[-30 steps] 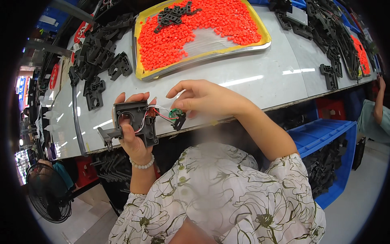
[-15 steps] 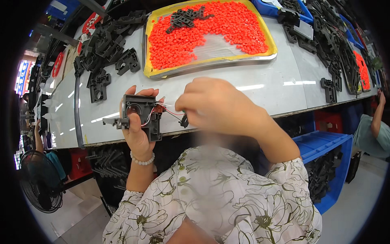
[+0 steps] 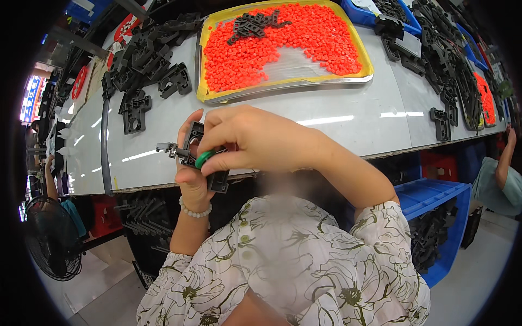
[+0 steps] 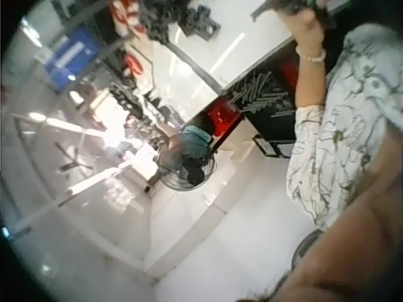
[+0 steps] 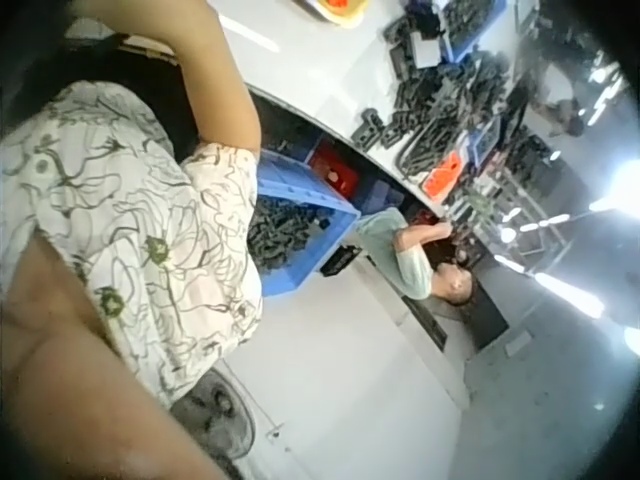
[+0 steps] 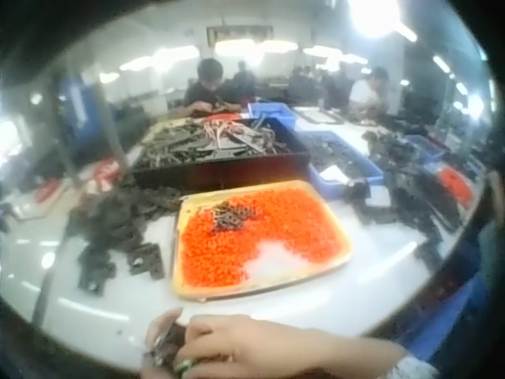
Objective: The person assembles plastic housings by hand, inserting internal components and wiring harnesses into them.
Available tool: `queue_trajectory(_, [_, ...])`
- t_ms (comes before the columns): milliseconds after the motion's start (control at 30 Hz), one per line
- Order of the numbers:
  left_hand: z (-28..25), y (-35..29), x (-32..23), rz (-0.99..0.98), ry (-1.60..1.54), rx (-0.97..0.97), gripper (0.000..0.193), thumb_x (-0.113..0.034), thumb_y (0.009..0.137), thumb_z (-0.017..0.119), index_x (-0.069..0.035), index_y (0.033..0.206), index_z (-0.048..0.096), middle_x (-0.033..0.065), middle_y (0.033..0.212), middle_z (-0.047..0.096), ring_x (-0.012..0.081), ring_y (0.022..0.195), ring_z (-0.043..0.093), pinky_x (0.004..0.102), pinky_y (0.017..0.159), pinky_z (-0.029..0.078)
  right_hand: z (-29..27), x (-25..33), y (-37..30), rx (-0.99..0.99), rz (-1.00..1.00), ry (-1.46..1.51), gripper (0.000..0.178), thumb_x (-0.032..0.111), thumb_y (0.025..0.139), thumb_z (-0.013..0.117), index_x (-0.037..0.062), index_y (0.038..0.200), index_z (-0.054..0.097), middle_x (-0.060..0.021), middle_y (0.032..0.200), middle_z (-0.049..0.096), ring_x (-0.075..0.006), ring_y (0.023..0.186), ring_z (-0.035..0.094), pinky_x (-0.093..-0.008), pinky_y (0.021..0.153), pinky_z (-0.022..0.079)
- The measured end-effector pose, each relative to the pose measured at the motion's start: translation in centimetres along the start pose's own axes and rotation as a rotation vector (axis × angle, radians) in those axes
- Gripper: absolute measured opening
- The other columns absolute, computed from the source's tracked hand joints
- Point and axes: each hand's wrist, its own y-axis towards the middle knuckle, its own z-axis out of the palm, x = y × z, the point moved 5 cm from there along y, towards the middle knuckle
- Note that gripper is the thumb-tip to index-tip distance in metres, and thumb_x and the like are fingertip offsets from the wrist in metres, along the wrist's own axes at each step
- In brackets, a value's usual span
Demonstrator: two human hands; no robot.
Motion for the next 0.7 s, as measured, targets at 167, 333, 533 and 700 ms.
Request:
queue_trajectory(167, [0.1, -0.1, 0.1, -0.01, -0.032, 0.008, 0.114, -0.055, 0.046, 0.081, 0.0, 0.13, 0.028, 0.0049, 0.107, 0.051, 0.0156, 0.101, 0.055, 0.0295, 0.088, 0.048, -0.2, -1.2, 0.6, -0.11, 0.123, 0.043, 0.022, 0.011, 0.072, 0.072, 0.0032, 0.091, 0.065, -0.0044, 0.073, 0.059, -0.0128, 0.06, 0.054, -0.0261, 0.057, 0.045])
queue_trajectory(333, [0.0, 0.2, 0.3, -0.027, -0.046, -0.021, 0.109, -0.055, 0.047, 0.08, 0.0, 0.127, 0.03, 0.0074, 0.111, 0.05, 0.0174, 0.101, 0.057, 0.0313, 0.088, 0.049, -0.2, -1.7, 0.5, -0.197, 0.162, 0.061, 0.022, 0.01, 0.071, 0.073, 0.0034, 0.09, 0.064, -0.0041, 0.072, 0.06, -0.0123, 0.06, 0.055, -0.0257, 0.056, 0.045])
queue_trajectory(533, [0.1, 0.2, 0.3, -0.059, -0.041, 0.028, 0.103, -0.058, 0.053, 0.076, -0.001, 0.125, 0.03, 0.0107, 0.114, 0.05, 0.0197, 0.1, 0.058, 0.0329, 0.086, 0.05, 0.0, -1.5, 0.5, -0.226, -0.029, -0.031, 0.022, 0.009, 0.069, 0.074, 0.0056, 0.088, 0.065, -0.0039, 0.074, 0.058, -0.0156, 0.065, 0.056, -0.0268, 0.057, 0.046])
queue_trajectory(700, [-0.5, 0.0, 0.8, -0.11, -0.047, 0.064, 0.099, -0.058, 0.057, 0.074, 0.0, 0.125, 0.031, 0.012, 0.114, 0.051, 0.0215, 0.1, 0.058, 0.0351, 0.085, 0.051, -0.2, -1.5, 0.4, -0.387, -0.233, -0.229, 0.023, 0.009, 0.066, 0.076, 0.0057, 0.086, 0.066, -0.0056, 0.081, 0.057, -0.0198, 0.074, 0.057, -0.0292, 0.063, 0.047])
